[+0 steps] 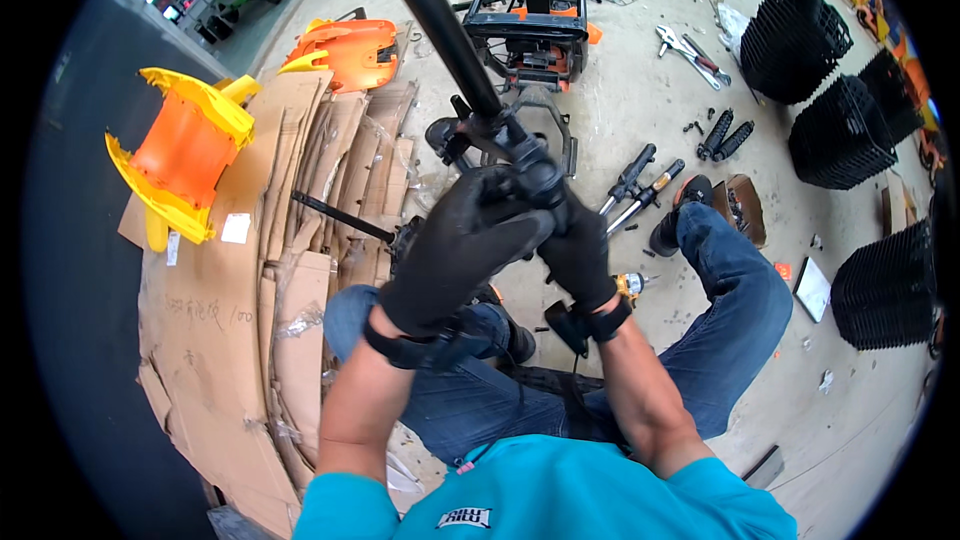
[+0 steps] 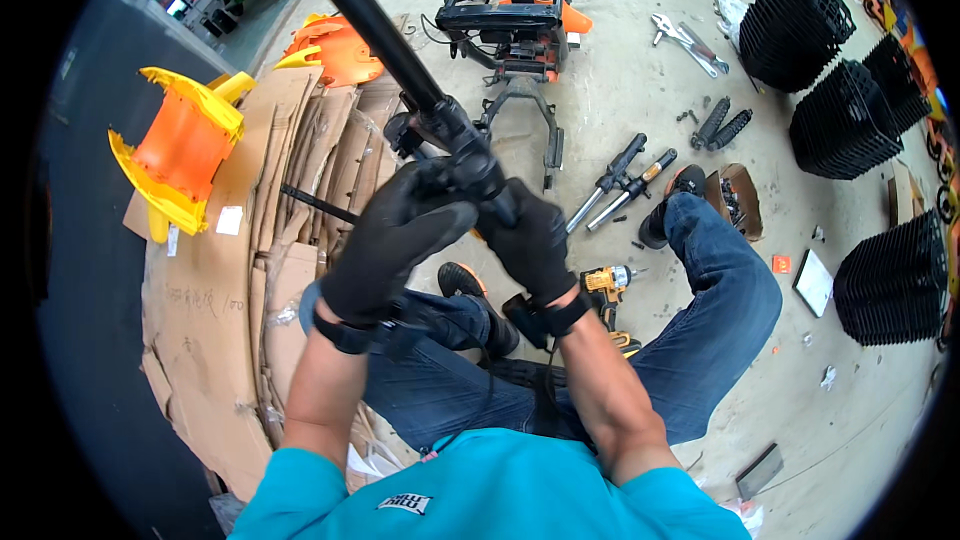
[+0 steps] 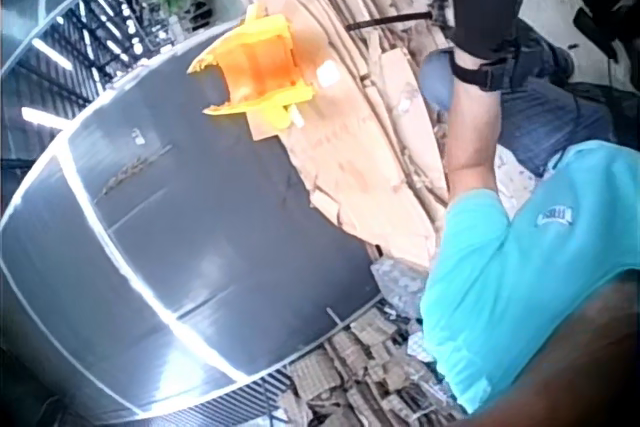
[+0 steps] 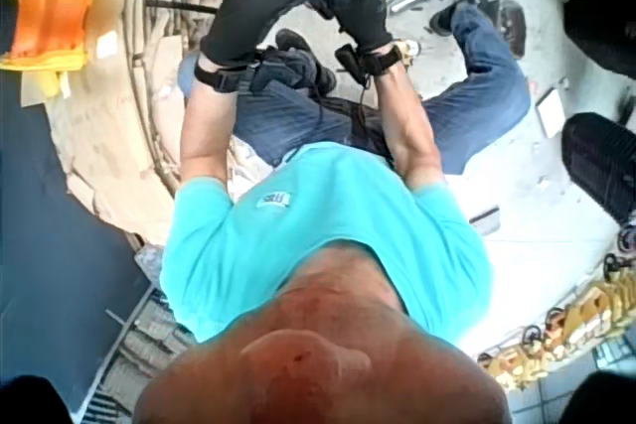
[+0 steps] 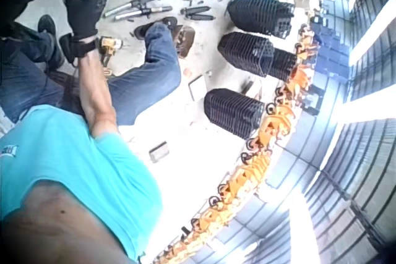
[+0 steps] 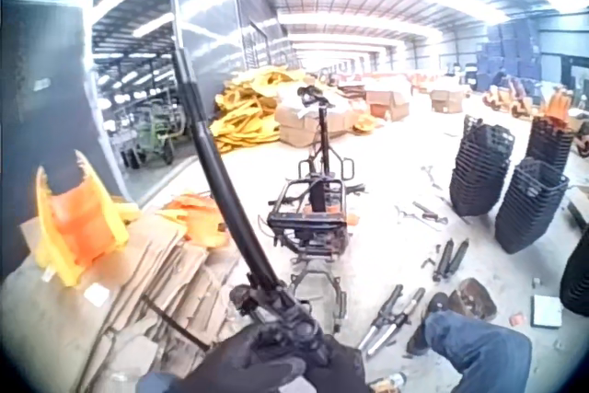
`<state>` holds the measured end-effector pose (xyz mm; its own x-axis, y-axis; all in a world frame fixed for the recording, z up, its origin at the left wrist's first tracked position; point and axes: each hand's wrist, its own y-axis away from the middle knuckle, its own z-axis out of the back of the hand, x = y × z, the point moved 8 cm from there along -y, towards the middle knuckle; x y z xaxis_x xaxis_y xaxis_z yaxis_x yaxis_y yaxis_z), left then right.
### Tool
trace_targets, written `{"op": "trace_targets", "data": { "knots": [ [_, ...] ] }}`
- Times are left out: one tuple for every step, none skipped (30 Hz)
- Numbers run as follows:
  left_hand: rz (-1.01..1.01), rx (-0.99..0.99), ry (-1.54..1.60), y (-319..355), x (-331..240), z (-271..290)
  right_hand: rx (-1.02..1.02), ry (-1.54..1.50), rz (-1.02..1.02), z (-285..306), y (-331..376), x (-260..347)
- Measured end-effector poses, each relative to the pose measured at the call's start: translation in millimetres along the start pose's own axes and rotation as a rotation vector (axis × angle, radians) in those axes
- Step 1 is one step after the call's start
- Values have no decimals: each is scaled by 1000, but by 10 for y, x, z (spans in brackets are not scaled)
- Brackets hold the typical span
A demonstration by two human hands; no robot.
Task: The person unscrews bolts from a motorcycle triple tree using a power drill and removes the front fork tubes by hand.
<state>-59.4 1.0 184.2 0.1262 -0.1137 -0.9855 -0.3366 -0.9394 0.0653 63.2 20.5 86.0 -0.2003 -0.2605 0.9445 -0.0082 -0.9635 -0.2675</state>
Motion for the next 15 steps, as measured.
{"op": "trace_targets", "data": {
  "knots": [
    [73,-46,-106,112,-47,115,27,-5,-27,109,-1,56],
    [-102,-63,-279,163,-150,360,56,-19,-47,171,-21,164],
    [-157,-180,-423,169,-288,622,92,-20,-38,236,-25,176],
    [-187,-330,-405,192,-322,886,130,-16,-47,312,-40,196],
    [-215,-359,-390,158,-333,1046,172,-22,-57,354,-53,248],
    [-241,-347,-408,149,-382,1108,229,-43,-67,330,-64,276],
    [-250,-208,-438,104,-301,1111,277,-99,-99,294,-66,248],
    [-267,-65,-467,45,-268,1051,311,-113,-110,292,-85,267],
    [-134,62,-498,4,-145,1012,345,-127,-120,284,-97,307],
    [67,22,-444,114,21,1062,382,-144,-130,250,-110,362],
    [5,78,-263,102,99,943,388,-98,-111,264,-123,403],
    [-55,130,-83,105,149,836,373,-91,-117,254,-162,358],
    [-59,74,-107,151,182,829,360,-87,-123,218,-222,274],
    [-63,29,-128,172,184,787,336,-78,-132,227,-305,194],
    [-59,-32,-159,249,186,774,324,-85,-133,169,-388,120]
  ]
}}
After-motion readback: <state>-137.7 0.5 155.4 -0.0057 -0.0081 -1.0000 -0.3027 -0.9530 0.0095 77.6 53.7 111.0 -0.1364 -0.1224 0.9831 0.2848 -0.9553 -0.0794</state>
